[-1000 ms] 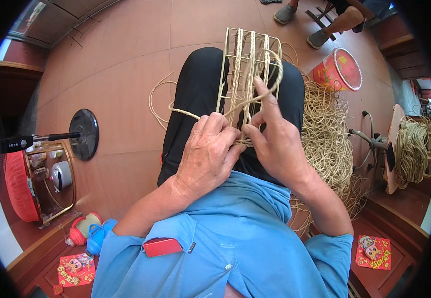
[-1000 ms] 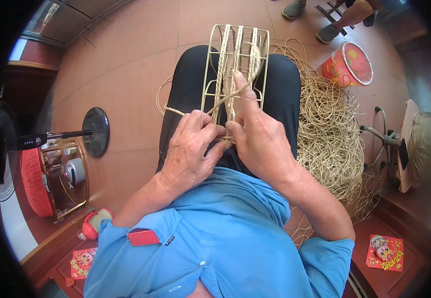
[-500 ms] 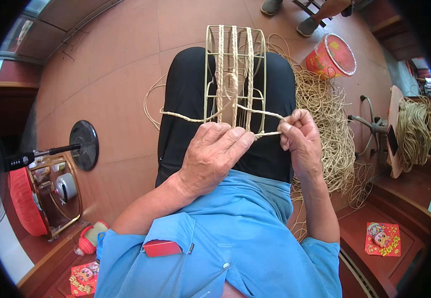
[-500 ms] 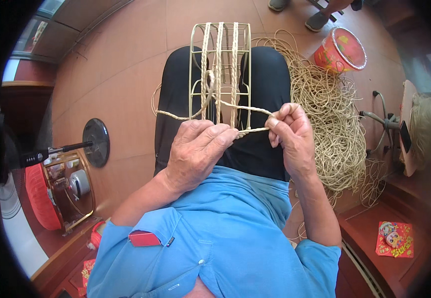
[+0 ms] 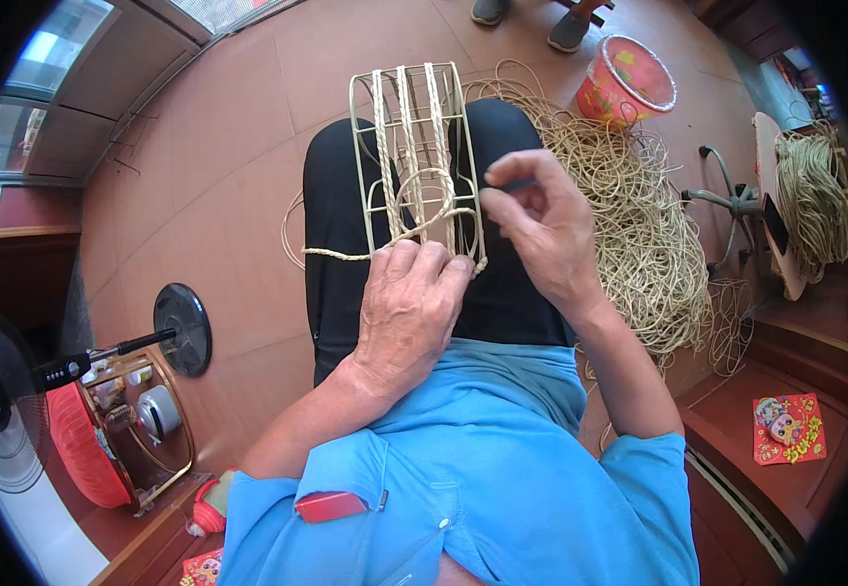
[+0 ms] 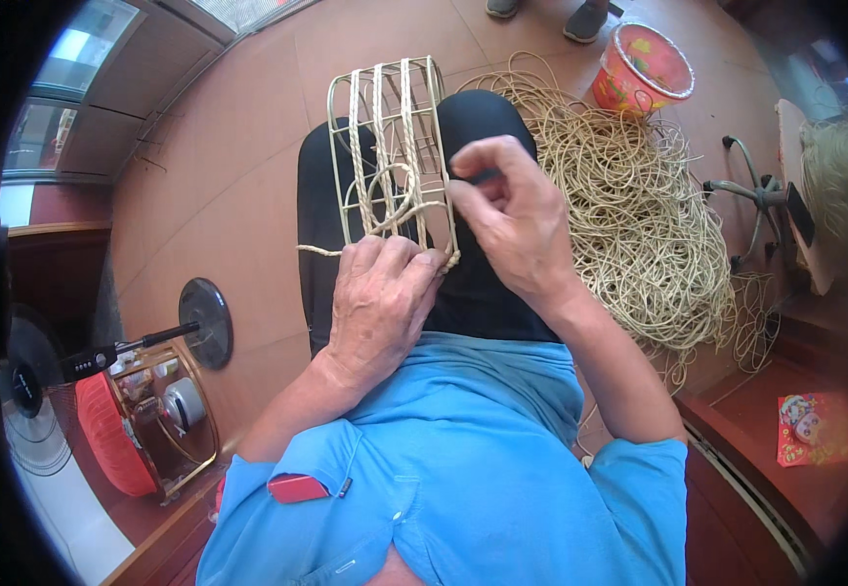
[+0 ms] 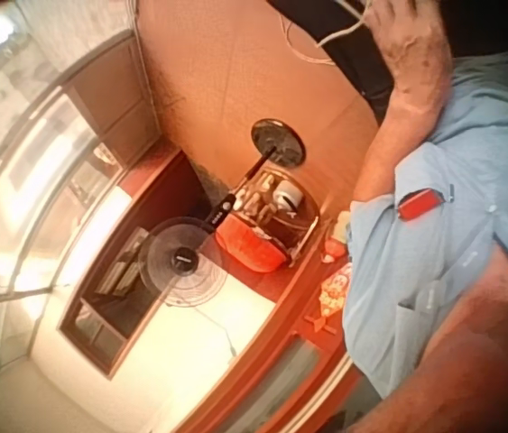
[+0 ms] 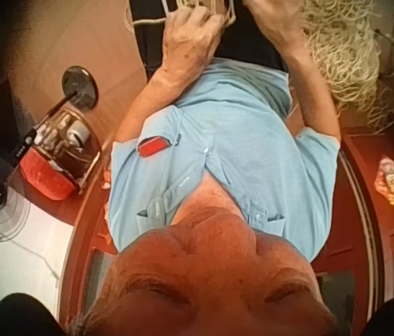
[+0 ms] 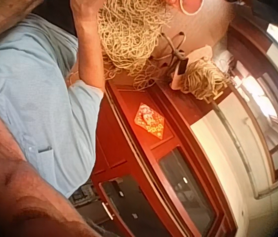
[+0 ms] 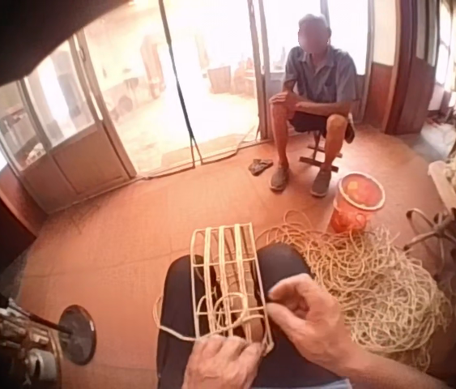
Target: The person is weaving thin bamboo or straw strips into a circular frame to create a hand-crafted item.
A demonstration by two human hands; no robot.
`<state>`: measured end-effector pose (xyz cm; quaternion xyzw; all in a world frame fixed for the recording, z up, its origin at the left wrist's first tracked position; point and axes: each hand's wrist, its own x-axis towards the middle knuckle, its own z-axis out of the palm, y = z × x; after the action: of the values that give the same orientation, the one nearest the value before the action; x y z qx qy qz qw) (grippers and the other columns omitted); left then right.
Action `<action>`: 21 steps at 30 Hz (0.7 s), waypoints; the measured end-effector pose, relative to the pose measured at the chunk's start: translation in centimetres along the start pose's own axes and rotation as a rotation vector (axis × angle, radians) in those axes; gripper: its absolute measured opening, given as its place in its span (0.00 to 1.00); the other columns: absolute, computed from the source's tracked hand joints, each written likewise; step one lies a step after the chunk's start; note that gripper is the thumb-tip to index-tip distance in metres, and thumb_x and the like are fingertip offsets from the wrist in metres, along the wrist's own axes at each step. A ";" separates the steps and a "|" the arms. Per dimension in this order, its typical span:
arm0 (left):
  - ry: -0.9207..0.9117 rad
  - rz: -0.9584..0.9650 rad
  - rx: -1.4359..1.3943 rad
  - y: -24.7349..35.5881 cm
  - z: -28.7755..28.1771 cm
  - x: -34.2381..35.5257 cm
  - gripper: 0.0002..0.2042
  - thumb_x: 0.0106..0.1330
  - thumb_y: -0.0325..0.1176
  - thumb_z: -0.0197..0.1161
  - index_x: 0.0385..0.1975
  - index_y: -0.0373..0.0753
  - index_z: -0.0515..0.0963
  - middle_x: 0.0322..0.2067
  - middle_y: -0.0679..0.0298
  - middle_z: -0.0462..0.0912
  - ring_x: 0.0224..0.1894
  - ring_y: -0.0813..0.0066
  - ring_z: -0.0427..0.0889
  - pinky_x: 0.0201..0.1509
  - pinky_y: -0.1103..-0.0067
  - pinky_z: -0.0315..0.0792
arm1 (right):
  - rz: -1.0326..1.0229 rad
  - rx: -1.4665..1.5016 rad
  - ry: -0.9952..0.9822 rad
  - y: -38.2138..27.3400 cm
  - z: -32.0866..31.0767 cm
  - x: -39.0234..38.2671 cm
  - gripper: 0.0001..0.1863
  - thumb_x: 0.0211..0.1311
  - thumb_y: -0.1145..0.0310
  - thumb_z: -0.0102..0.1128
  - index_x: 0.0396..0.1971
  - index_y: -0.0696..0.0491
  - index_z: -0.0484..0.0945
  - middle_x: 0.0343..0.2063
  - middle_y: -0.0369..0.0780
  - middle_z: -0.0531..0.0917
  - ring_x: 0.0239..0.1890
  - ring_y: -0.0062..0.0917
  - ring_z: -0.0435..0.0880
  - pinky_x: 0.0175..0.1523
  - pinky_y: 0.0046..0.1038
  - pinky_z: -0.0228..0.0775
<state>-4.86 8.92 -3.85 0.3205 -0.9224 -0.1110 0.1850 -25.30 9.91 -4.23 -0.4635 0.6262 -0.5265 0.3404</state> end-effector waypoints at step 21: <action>-0.101 -0.005 -0.060 0.2 -1.9 1.8 0.09 0.66 0.29 0.73 0.45 0.42 0.85 0.40 0.61 0.81 0.46 0.58 0.79 0.54 0.63 0.70 | 0.034 -0.022 0.057 3.2 2.4 -9.0 0.55 0.58 0.85 0.75 0.86 0.48 0.59 0.55 0.39 0.89 0.24 0.15 0.81 0.31 0.21 0.76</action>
<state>-5.56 7.77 -1.59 0.3110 -0.9260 -0.1553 0.1473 -20.77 17.61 -8.44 -0.4415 0.6492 -0.5266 0.3262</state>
